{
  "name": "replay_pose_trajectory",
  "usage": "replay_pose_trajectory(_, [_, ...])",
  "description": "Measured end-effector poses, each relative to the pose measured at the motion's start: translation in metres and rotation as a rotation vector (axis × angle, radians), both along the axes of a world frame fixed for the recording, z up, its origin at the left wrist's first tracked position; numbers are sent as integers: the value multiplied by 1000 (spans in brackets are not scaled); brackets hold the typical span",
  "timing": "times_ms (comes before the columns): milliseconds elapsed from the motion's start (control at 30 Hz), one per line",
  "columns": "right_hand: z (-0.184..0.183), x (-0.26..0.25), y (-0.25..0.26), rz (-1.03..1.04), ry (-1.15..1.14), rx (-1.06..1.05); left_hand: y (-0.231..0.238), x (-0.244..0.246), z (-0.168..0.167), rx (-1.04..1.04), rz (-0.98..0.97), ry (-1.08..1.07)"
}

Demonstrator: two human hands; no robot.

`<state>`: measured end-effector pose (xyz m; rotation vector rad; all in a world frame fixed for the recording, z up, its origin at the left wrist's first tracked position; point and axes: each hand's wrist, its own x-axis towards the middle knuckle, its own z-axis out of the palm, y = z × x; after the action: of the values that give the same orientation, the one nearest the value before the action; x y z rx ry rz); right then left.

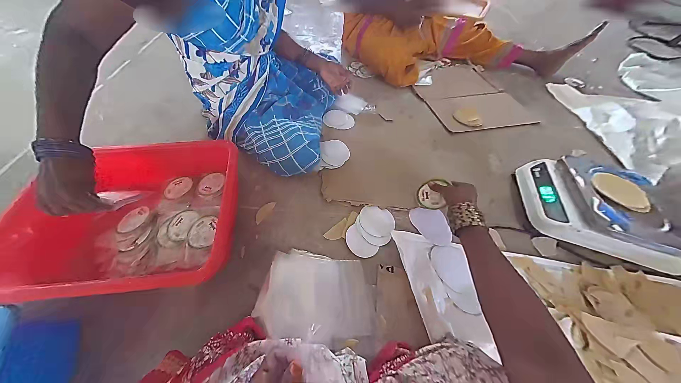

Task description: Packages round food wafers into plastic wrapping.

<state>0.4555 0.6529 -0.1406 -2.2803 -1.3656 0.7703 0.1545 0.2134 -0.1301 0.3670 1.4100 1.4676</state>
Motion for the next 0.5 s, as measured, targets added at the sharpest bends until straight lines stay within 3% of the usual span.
replay_pose_trajectory(100, [18,5,-53,45,147,168,-4,1,-3,38,-18,43])
replay_pose_trajectory(233, [66,11,-173,83,415,353,-4,2,0,47,50,-2])
replay_pose_trajectory(400, [112,34,-335,150,311,514,-3,6,5,34,101,9])
replay_pose_trajectory(500, [98,42,-409,216,301,670,-3,6,4,61,51,45])
